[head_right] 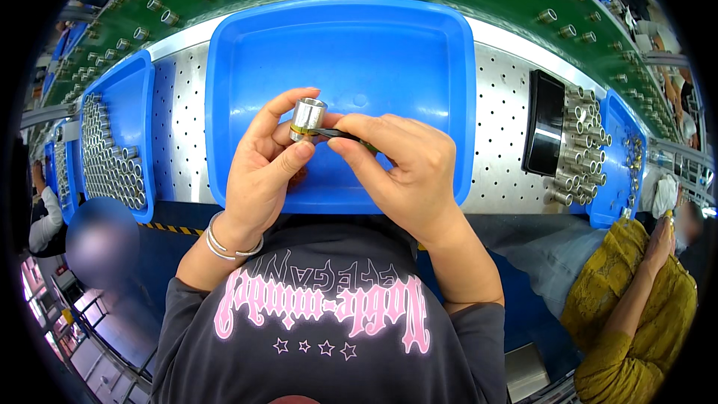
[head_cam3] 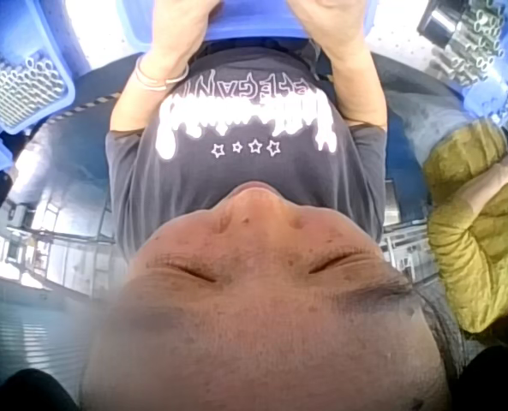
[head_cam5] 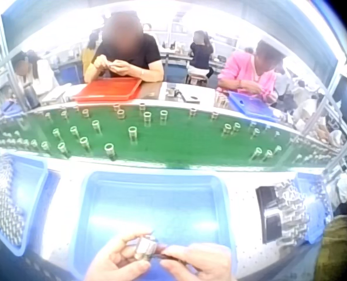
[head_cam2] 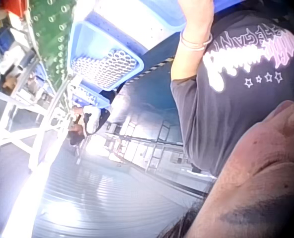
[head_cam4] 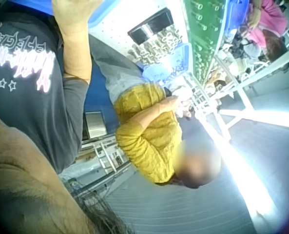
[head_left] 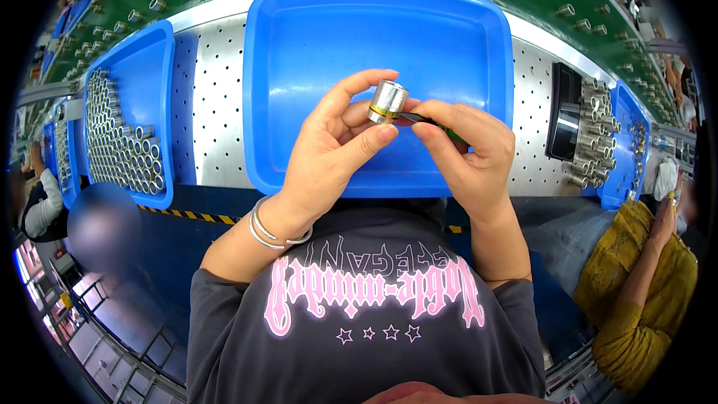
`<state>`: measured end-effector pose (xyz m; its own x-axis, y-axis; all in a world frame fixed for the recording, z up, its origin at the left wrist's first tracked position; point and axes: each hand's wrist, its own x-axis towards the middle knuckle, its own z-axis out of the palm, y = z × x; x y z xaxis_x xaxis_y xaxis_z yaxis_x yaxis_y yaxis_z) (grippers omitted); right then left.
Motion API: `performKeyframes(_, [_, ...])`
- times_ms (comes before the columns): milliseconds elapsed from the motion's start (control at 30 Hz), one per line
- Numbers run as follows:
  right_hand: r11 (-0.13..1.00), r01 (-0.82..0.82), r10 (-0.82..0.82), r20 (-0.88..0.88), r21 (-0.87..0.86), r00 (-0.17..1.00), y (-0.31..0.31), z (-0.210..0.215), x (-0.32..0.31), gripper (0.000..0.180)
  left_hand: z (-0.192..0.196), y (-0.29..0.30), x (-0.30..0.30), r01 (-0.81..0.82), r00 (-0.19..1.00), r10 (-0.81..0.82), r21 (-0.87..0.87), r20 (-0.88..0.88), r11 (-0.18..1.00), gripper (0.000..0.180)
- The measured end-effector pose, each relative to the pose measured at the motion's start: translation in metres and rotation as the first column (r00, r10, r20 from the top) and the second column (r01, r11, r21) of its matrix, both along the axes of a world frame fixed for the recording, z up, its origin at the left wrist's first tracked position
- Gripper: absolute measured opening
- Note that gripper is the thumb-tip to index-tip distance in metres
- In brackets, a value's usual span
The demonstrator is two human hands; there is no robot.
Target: The person uses a pair of green-handled pliers to trim the edges of small cylindrical metal parts. They pick up each part from a blue tray, hold it in their left hand, and use the pliers in their right hand to snip off excess material. The person then places the finished part onto a green conveyor belt.
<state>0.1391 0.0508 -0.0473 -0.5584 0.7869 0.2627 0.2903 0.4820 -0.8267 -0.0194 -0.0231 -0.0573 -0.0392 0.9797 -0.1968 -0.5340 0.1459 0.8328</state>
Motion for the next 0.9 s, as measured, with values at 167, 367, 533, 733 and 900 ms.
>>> performKeyframes(167, [0.942, -0.038, -0.007, -0.131, -0.332, 0.991, 0.001, 0.006, -0.001, 0.016, -0.001, 0.000, -0.004, 0.061, 0.997, -0.061, 0.004, -0.049, 0.998, 0.049])
performKeyframes(367, [0.902, -0.144, 0.096, -0.137, -0.408, 0.986, 0.024, 0.003, -0.007, 0.010, 0.000, 0.004, -0.011, 0.079, 0.946, -0.066, 0.029, -0.316, 0.996, 0.050])
performKeyframes(533, [0.987, 0.014, -0.021, -0.043, -0.158, 0.999, 0.113, -0.005, -0.009, 0.014, 0.006, 0.015, -0.040, -0.002, 0.863, 0.058, 0.111, -0.502, 0.994, 0.042])
performKeyframes(733, [0.924, 0.350, -0.381, 0.331, 0.150, 0.863, 0.235, -0.043, 0.012, 0.023, 0.000, 0.063, -0.081, -0.030, 0.698, 0.224, 0.284, -0.680, 0.958, 0.023])
performKeyframes(900, [0.896, 0.401, -0.443, 0.346, 0.188, 0.827, 0.255, -0.065, 0.020, 0.020, -0.018, 0.081, -0.102, -0.075, 0.787, 0.165, 0.173, -0.594, 0.982, 0.014])
